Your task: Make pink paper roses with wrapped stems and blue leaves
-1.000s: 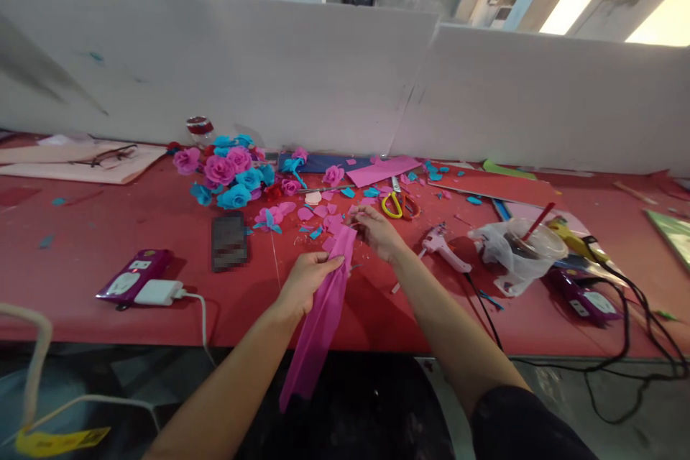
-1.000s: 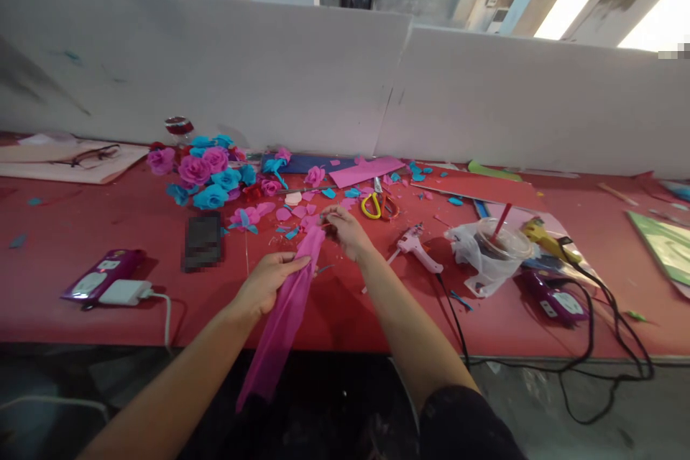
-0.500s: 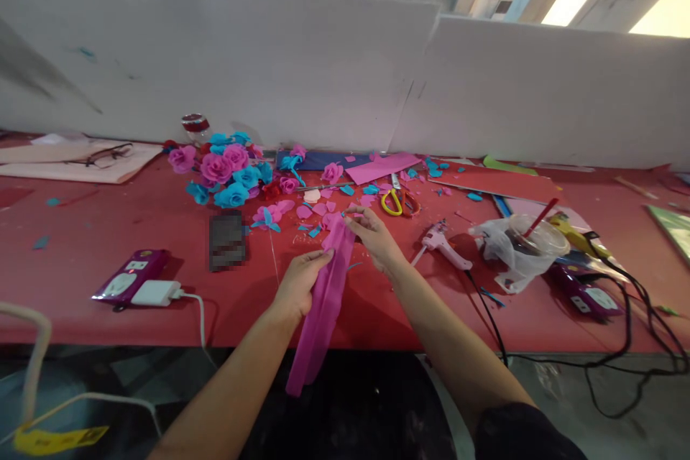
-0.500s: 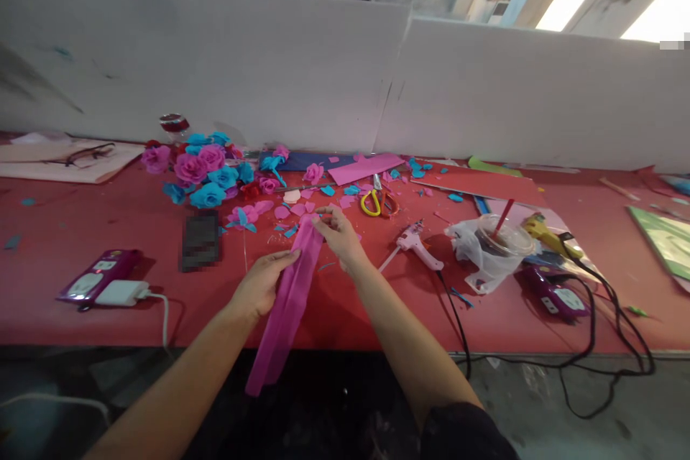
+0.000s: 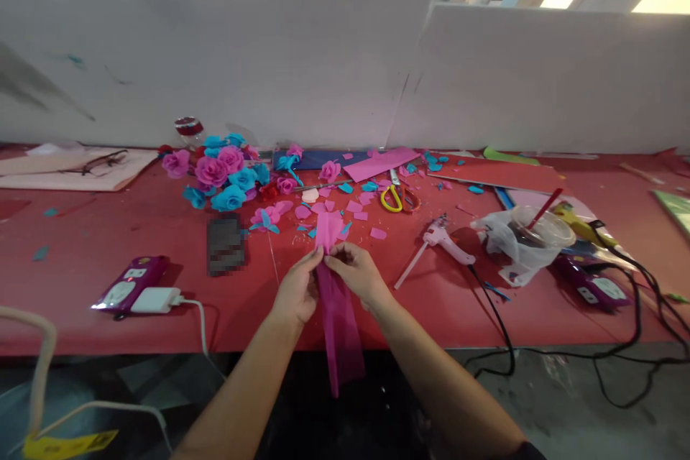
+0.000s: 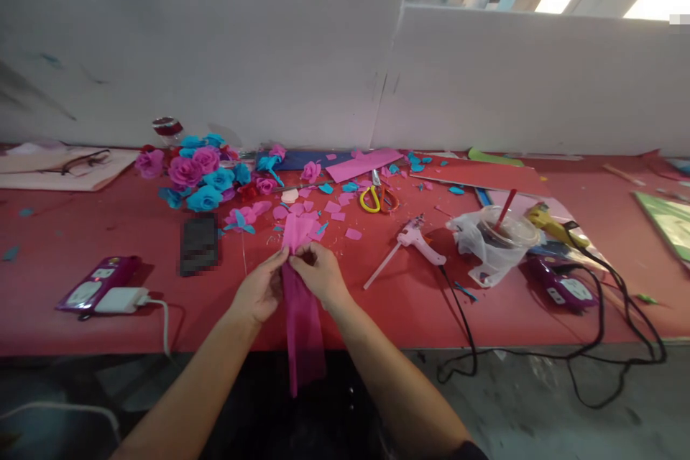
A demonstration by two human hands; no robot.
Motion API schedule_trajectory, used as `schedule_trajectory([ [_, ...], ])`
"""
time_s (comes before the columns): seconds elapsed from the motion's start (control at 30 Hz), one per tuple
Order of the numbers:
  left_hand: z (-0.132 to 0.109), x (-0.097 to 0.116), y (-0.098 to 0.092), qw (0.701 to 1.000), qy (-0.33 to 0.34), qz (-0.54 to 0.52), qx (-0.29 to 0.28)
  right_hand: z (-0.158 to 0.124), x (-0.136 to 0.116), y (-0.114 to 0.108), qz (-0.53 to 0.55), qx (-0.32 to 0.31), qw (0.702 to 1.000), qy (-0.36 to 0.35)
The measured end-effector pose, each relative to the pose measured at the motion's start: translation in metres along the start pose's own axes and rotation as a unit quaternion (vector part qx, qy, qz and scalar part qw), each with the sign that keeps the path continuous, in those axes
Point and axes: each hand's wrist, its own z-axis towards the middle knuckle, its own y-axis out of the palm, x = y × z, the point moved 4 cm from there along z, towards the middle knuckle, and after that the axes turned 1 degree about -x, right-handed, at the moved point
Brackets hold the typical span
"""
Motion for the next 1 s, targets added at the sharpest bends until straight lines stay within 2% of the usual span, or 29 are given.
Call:
schedule_trajectory([
  [0.13, -0.003, 0.0, -0.001, 0.999, 0.049, 0.006, 0.009, 0.0, -0.008, -0.004, -0.085, 0.025, 0.995, -0.046],
  [0.27, -0.004, 0.0, 0.001, 0.998, 0.058, -0.01, 0.002, -0.001, -0.011, -0.003, -0.106, 0.026, 0.993, -0.05],
  [0.4, -0.005, 0.001, 0.005, 0.997, 0.062, -0.002, -0.039, -0.003, -0.011, -0.001, -0.064, 0.034, 0.997, -0.039],
  [0.53, -0.004, 0.0, 0.001, 0.998, 0.058, 0.003, -0.011, -0.008, -0.014, -0.002, -0.026, 0.059, 0.997, -0.034],
  [0.73, -0.006, -0.002, 0.0, 0.998, 0.052, -0.021, 0.008, -0.019, -0.021, 0.001, 0.01, 0.088, 0.993, -0.074],
  [0.87, -0.009, -0.002, 0.0, 0.996, 0.092, 0.005, 0.009, -0.015, -0.021, 0.005, 0.097, 0.086, 0.991, -0.035],
  [1.0, -0.011, -0.004, 0.001, 0.995, 0.101, 0.014, -0.006, -0.005, -0.024, 0.001, 0.135, 0.109, 0.985, 0.001],
])
